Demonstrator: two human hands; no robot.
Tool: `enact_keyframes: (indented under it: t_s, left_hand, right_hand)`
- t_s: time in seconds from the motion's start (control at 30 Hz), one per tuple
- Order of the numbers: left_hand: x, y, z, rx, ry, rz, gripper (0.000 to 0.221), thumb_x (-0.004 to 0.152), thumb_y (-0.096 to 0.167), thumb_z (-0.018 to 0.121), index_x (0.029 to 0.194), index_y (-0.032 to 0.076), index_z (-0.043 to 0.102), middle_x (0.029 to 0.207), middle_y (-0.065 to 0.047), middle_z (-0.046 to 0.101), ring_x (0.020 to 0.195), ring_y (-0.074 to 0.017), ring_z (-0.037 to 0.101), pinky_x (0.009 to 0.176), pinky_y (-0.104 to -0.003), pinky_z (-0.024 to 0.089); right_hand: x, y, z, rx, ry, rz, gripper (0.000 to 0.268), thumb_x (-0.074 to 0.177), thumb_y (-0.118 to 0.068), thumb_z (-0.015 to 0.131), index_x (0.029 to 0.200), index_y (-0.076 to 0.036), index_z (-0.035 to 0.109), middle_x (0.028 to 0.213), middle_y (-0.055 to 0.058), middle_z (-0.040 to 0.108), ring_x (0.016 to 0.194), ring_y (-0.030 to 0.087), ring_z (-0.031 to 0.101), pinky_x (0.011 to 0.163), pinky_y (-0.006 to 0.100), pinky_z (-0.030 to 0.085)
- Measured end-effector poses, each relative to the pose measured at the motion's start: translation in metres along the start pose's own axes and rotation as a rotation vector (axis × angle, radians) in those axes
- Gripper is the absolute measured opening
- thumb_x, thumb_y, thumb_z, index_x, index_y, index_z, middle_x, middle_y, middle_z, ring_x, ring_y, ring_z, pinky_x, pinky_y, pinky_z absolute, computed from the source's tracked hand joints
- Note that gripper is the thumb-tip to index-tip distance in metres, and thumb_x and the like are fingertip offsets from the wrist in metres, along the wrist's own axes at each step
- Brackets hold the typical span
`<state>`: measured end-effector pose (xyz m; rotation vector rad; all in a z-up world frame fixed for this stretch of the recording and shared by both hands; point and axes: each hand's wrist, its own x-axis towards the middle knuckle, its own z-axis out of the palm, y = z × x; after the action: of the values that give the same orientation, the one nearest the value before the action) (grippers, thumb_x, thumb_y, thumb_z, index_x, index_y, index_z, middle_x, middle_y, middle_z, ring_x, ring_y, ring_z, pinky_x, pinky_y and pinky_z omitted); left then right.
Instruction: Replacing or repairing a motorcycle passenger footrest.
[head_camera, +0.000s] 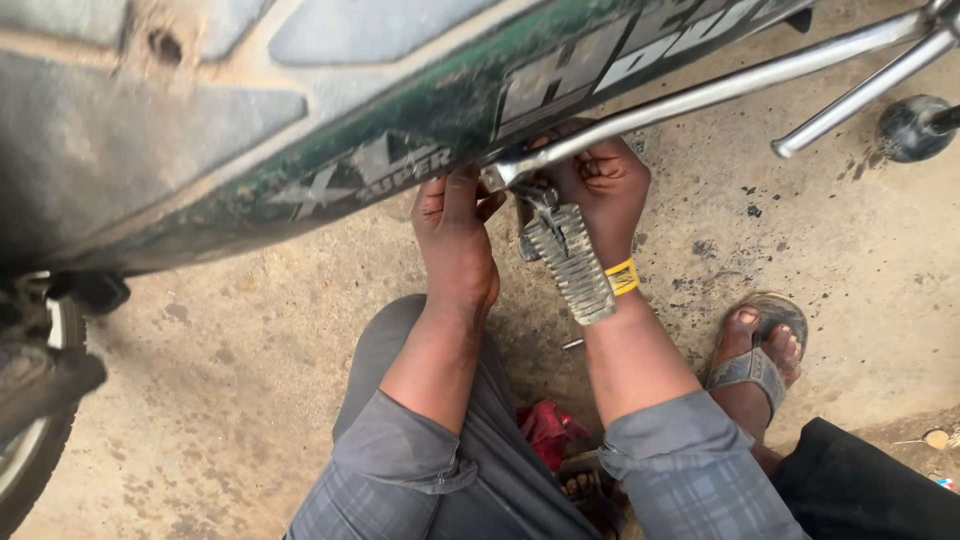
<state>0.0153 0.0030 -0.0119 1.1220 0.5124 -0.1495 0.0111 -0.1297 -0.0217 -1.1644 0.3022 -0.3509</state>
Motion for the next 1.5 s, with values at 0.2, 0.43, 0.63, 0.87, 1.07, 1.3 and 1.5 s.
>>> enact_keyframes:
  t_s: [0.2, 0.43, 0.63, 0.87, 1.07, 1.3, 1.5]
  left_hand:
    - [0.005, -0.011, -0.004, -0.007, 0.011, -0.036, 0.016, 0.108, 0.024, 0.06, 0.103, 0.012, 0.07, 0.098, 0.001, 0.069, 0.09, -0.0108, 0.062, 0.083, -0.035, 0.053]
    - [0.005, -0.013, -0.005, 0.056, -0.005, -0.052, 0.019, 0.11, 0.024, 0.055, 0.109, 0.013, 0.071, 0.104, 0.001, 0.07, 0.094, -0.0111, 0.06, 0.085, -0.036, 0.051]
    - [0.002, -0.008, -0.001, 0.072, -0.035, -0.08, 0.021, 0.111, 0.025, 0.054, 0.11, 0.014, 0.071, 0.107, -0.001, 0.072, 0.098, -0.0136, 0.063, 0.089, -0.038, 0.051]
    - [0.001, -0.005, 0.002, 0.099, -0.019, -0.082, 0.02, 0.109, 0.024, 0.053, 0.112, 0.014, 0.071, 0.109, -0.001, 0.072, 0.101, -0.0133, 0.063, 0.093, -0.04, 0.051]
    - [0.0, -0.006, 0.0, 0.067, -0.032, -0.073, 0.019, 0.109, 0.023, 0.054, 0.111, 0.013, 0.071, 0.109, -0.001, 0.072, 0.101, -0.0143, 0.064, 0.093, -0.041, 0.052]
    - [0.012, -0.033, -0.023, 0.046, -0.047, -0.071, 0.019, 0.11, 0.021, 0.056, 0.104, 0.01, 0.069, 0.106, -0.002, 0.069, 0.099, -0.0165, 0.062, 0.092, -0.043, 0.053]
    - [0.003, 0.001, 0.012, 0.026, 0.018, -0.138, 0.019, 0.107, 0.025, 0.054, 0.107, 0.014, 0.069, 0.107, -0.001, 0.071, 0.1, -0.0161, 0.064, 0.091, -0.041, 0.051]
  right_hand:
    - [0.012, -0.033, -0.005, -0.116, -0.117, 0.25, 0.01, 0.097, -0.001, 0.074, 0.107, 0.001, 0.074, 0.096, 0.01, 0.078, 0.084, 0.012, 0.075, 0.075, 0.025, 0.062]
    - [0.013, -0.041, -0.005, -0.128, -0.114, 0.339, 0.009, 0.101, -0.009, 0.074, 0.103, 0.0, 0.076, 0.087, 0.008, 0.078, 0.074, 0.01, 0.072, 0.062, 0.022, 0.055]
    - [0.012, -0.041, -0.007, -0.061, -0.119, 0.416, 0.019, 0.103, -0.022, 0.071, 0.104, -0.003, 0.077, 0.086, 0.005, 0.076, 0.071, 0.009, 0.069, 0.061, 0.022, 0.051]
    - [0.009, -0.022, -0.016, 0.238, -0.062, 0.619, 0.024, 0.101, -0.023, 0.072, 0.109, -0.001, 0.075, 0.095, 0.007, 0.075, 0.081, 0.011, 0.069, 0.07, 0.024, 0.054]
    - [0.009, -0.029, -0.012, 0.449, -0.001, 0.789, 0.021, 0.097, -0.021, 0.069, 0.104, -0.002, 0.074, 0.088, 0.005, 0.074, 0.076, 0.013, 0.069, 0.067, 0.028, 0.055]
    - [0.019, -0.066, 0.005, -0.004, -0.207, 0.432, 0.011, 0.103, -0.01, 0.067, 0.108, -0.003, 0.074, 0.096, 0.001, 0.074, 0.084, 0.008, 0.066, 0.075, 0.023, 0.052]
    - [0.021, -0.067, 0.003, -0.148, -0.245, 0.373, 0.006, 0.102, -0.006, 0.068, 0.105, -0.002, 0.072, 0.091, -0.001, 0.071, 0.079, 0.006, 0.063, 0.068, 0.023, 0.051]
